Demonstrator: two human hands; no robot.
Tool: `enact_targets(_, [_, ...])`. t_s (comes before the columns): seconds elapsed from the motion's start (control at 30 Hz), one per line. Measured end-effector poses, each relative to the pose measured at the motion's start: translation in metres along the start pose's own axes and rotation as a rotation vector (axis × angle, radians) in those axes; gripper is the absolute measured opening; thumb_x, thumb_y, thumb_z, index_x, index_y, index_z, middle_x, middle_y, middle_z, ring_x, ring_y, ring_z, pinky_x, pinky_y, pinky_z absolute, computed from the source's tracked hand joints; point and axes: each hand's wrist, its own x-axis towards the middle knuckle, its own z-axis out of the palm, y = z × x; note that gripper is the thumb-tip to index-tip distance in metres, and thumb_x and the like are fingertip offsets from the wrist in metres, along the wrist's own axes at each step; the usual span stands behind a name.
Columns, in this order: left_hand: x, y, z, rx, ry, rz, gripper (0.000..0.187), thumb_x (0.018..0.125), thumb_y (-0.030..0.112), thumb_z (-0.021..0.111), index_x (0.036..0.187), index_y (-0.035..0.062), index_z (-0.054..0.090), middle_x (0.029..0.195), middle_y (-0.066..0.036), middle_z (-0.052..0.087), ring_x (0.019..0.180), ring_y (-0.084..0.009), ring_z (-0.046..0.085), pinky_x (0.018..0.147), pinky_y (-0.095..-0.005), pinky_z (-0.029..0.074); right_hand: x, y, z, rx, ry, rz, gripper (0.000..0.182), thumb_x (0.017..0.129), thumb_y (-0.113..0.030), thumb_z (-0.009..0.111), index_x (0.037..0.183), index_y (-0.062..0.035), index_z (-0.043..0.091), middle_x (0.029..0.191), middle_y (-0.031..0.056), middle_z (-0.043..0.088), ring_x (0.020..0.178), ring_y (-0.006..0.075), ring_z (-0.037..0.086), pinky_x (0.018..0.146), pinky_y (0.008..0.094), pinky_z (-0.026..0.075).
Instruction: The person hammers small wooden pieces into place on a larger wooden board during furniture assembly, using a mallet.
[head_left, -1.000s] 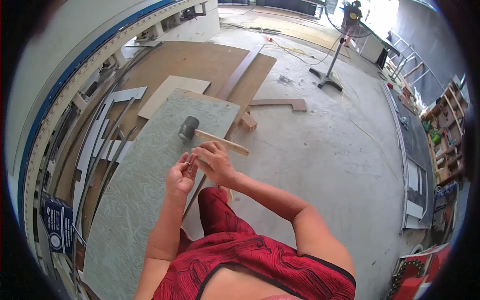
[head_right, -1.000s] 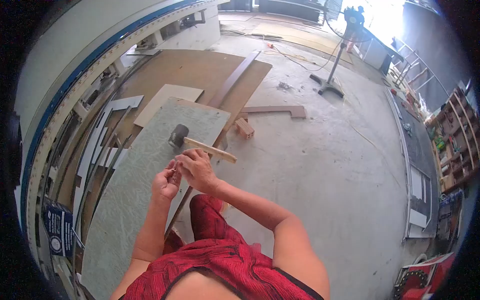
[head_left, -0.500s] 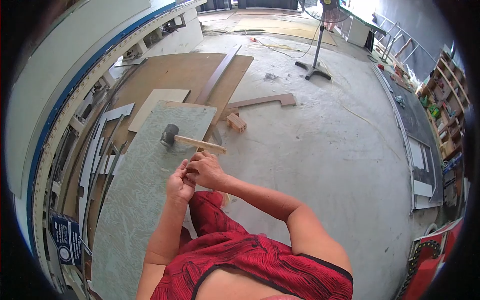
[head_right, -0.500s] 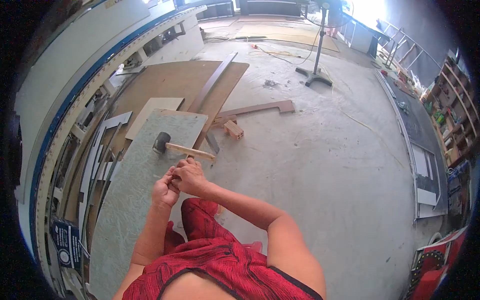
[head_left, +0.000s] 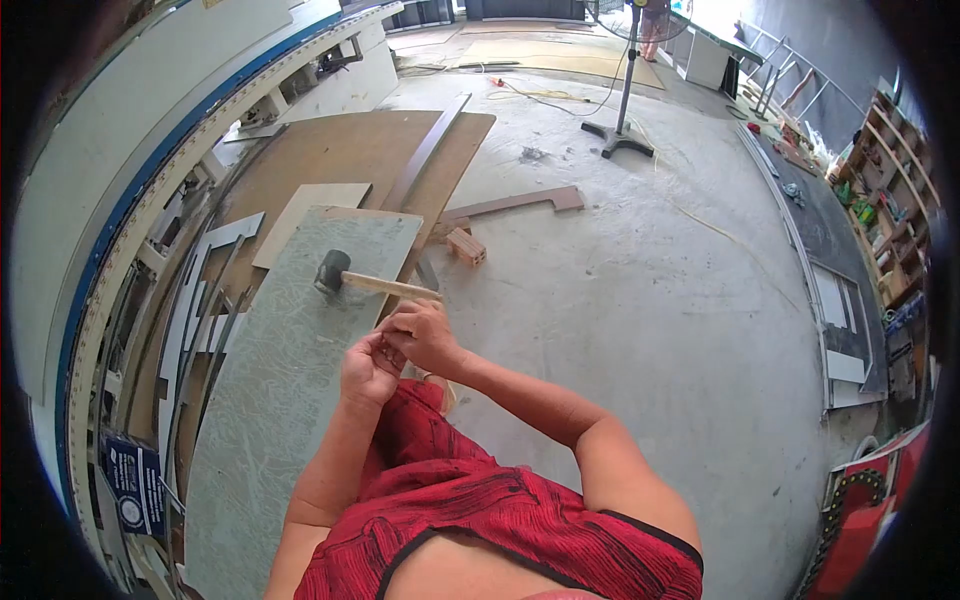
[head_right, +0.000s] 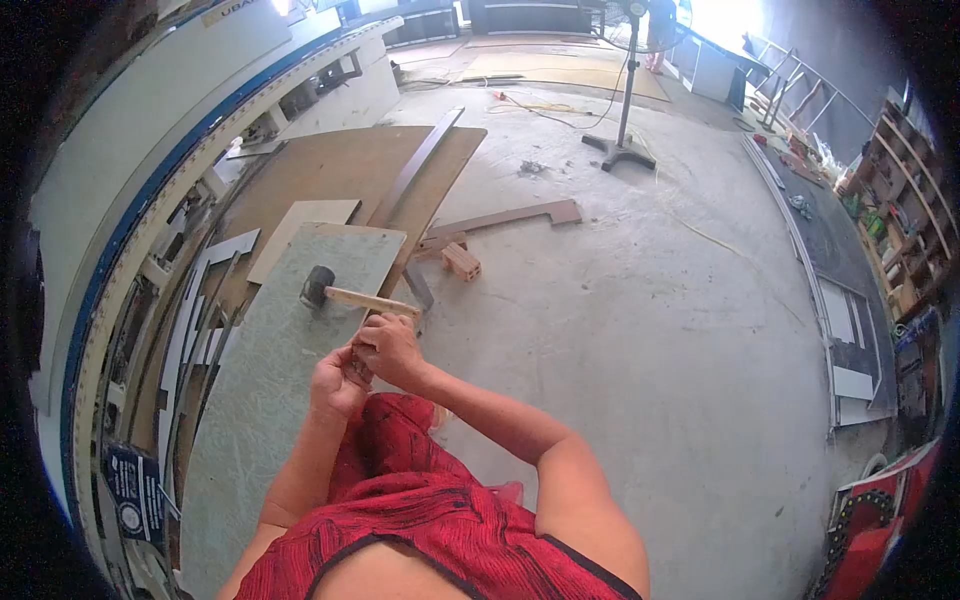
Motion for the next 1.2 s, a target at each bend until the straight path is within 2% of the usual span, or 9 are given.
enact_targets(0.1, [0.005,0.001,-0.001,-0.038,-0.069,-0.035,0.028,0.09,0.013,0.036,0.108,-0.0009,0.052,0.098,-0.01,0.061,0.088,-0.0202,0.06,0.078,-0.0334,0.05,0.002,-0.003,-0.005,-0.06,0.088,-0.079,0.007,0.069,-0.011,0.063,0.075,-0.0083,0.064,0.079,0.004,0.061,0.08,0.0233,0.057,0.073,0.036,0.04])
enact_targets(0.3, [0.007,0.01,-0.001,0.098,0.035,-0.054,0.021,0.088,0.022,0.049,0.102,0.0077,0.058,0.085,-0.004,0.061,0.071,-0.0157,0.058,0.06,-0.0277,0.047,0.022,0.006,-0.007,0.202,0.106,0.175,0.009,0.074,-0.006,0.06,0.082,-0.0038,0.061,0.079,0.0114,0.059,0.073,0.0299,0.059,0.06,0.037,0.046])
enact_targets(0.43, [0.009,0.025,-0.008,0.176,0.088,0.024,0.019,0.083,0.024,0.06,0.097,0.0121,0.059,0.072,0.001,0.059,0.057,-0.0104,0.052,0.046,-0.0219,0.039,0.037,0.002,-0.005,0.003,-0.005,0.003,0.008,0.076,-0.006,0.059,0.083,-0.0048,0.06,0.078,0.0118,0.058,0.074,0.0313,0.058,0.061,0.0372,0.046])
enact_targets(0.6, [0.022,0.044,-0.027,0.267,0.004,0.134,0.011,0.086,0.019,0.055,0.089,0.0094,0.057,0.073,0.0,0.059,0.055,-0.0083,0.052,0.048,-0.0209,0.043,0.047,0.005,0.017,0.083,-0.131,-0.115,0.007,0.074,-0.008,0.059,0.079,-0.0047,0.058,0.073,0.0134,0.056,0.07,0.0342,0.056,0.058,0.0381,0.044])
enact_targets(0.7, [0.025,0.051,-0.035,0.236,-0.013,0.101,0.009,0.087,0.017,0.054,0.088,0.0086,0.056,0.071,-0.001,0.058,0.052,-0.0079,0.051,0.047,-0.0207,0.044,0.057,0.007,0.025,0.23,-0.204,0.053,0.01,0.071,-0.007,0.063,0.076,-0.0023,0.055,0.067,0.0121,0.054,0.063,0.0259,0.056,0.055,0.0345,0.043])
enact_targets(0.8, [0.026,0.055,-0.039,0.2,-0.015,0.063,0.007,0.086,0.016,0.055,0.087,0.0089,0.055,0.068,0.0,0.056,0.05,-0.0075,0.049,0.043,-0.0211,0.039,0.07,0.006,0.026,0.331,-0.313,0.131,0.014,0.075,-0.004,0.066,0.076,0.0,0.053,0.063,0.0041,0.053,0.062,0.0083,0.052,0.054,0.0264,0.042])
enact_targets(0.9, [0.029,0.058,-0.036,0.193,-0.012,0.07,0.007,0.085,0.015,0.056,0.087,0.0085,0.054,0.065,0.0,0.054,0.049,-0.0071,0.048,0.041,-0.021,0.037,0.078,0.01,0.036,0.405,-0.301,0.144,0.019,0.07,-0.007,0.069,0.072,0.0,0.052,0.059,0.0077,0.051,0.056,0.0089,0.048,0.049,0.0285,0.041])
enact_targets(1.03, [0.03,0.068,-0.037,0.309,-0.043,0.188,0.006,0.085,0.012,0.056,0.087,0.008,0.053,0.063,0.002,0.051,0.05,-0.0055,0.047,0.04,-0.0204,0.036,0.094,0.006,0.038,0.589,-0.407,0.405,0.019,0.074,-0.009,0.069,0.072,-0.0005,0.053,0.062,0.0022,0.054,0.056,0.0074,0.051,0.048,0.0244,0.042])
enact_targets(1.2, [0.042,0.082,-0.044,0.792,0.089,0.641,0.01,0.082,0.007,0.06,0.091,0.0046,0.057,0.06,0.004,0.046,0.049,-0.0017,0.038,0.043,-0.0193,0.031,0.112,0.015,0.054,0.796,-0.432,0.554,0.015,0.078,-0.01,0.068,0.076,-0.0013,0.056,0.067,0.0004,0.057,0.059,0.0073,0.054,0.049,0.0218,0.045])
